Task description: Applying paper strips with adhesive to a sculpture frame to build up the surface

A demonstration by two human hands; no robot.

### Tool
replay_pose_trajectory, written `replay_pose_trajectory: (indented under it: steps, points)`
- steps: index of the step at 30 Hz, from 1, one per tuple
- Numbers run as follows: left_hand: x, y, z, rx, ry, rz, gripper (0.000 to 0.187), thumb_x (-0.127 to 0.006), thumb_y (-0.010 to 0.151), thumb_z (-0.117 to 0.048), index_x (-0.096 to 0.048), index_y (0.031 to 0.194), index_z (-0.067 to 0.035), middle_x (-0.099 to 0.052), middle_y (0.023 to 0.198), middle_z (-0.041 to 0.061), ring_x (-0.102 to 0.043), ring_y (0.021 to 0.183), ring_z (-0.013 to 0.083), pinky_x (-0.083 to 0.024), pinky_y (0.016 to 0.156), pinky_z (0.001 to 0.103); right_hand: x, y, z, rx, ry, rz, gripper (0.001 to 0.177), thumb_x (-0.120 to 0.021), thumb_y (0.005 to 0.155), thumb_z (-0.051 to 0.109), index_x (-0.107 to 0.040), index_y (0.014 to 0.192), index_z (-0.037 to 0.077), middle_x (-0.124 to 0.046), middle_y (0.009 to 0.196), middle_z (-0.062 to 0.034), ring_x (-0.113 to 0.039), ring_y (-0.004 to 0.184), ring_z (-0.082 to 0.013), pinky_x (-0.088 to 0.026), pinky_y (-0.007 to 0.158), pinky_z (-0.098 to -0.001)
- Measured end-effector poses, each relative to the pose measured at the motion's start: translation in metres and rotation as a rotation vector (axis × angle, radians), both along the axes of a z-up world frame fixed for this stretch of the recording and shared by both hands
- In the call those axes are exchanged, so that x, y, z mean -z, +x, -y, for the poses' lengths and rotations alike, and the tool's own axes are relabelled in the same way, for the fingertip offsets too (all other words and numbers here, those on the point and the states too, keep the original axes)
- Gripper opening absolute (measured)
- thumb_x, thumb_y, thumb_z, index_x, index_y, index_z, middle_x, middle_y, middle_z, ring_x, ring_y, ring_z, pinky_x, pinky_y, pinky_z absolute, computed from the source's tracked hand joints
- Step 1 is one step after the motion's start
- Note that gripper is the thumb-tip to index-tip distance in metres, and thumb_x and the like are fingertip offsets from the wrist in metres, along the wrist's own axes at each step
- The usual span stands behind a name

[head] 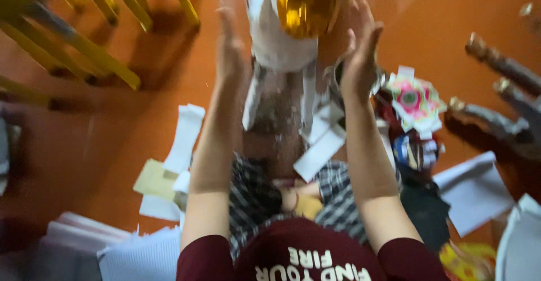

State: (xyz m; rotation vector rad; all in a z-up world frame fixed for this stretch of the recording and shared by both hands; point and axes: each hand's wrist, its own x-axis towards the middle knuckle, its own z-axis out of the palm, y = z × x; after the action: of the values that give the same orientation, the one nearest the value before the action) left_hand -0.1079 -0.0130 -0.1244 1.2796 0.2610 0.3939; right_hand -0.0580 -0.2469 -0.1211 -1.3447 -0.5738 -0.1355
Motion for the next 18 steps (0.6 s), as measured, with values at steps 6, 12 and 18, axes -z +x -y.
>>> replay_pose_trajectory:
  steps: [6,12,18]
  points:
    - [0.236,-0.12,0.038,-0.318,0.11,-0.261,0.027,-0.052,0.105,-0.019,-0.061,0.125,-0.004,-0.058,0.118,0.015,-0.056,0.114,0.0248,-0.042,0.109,0.043,0.349,-0.12,0.086,0.133,-0.879,-0.617,0.039,-0.052,0.106,0.029,-0.068,0.123,-0.002,-0.062,0.123,-0.0344,-0.059,0.121,-0.0494,-0.039,0.111,-0.0571]
    - [0.413,-0.193,0.107,0.175,-0.138,-0.518,0.02,-0.059,0.104,-0.013,-0.068,0.116,-0.001,-0.067,0.112,0.021,-0.069,0.105,0.0344,-0.057,0.091,0.046,0.398,-0.168,0.099,-0.107,-1.538,-0.31,0.052,-0.084,0.077,0.042,-0.059,0.115,0.017,-0.057,0.108,-0.0117,-0.07,0.098,-0.0392,-0.058,0.082,-0.0518]
    - [0.421,-0.179,0.112,0.524,0.331,-0.643,0.022,-0.052,0.106,-0.014,-0.069,0.119,-0.004,-0.07,0.121,0.015,-0.074,0.103,0.0287,-0.064,0.082,0.037,0.397,-0.134,0.102,-0.28,-1.623,-0.418,0.067,-0.083,0.071,0.063,-0.06,0.111,0.015,-0.06,0.11,-0.0144,-0.069,0.106,-0.0414,-0.055,0.085,-0.0594]
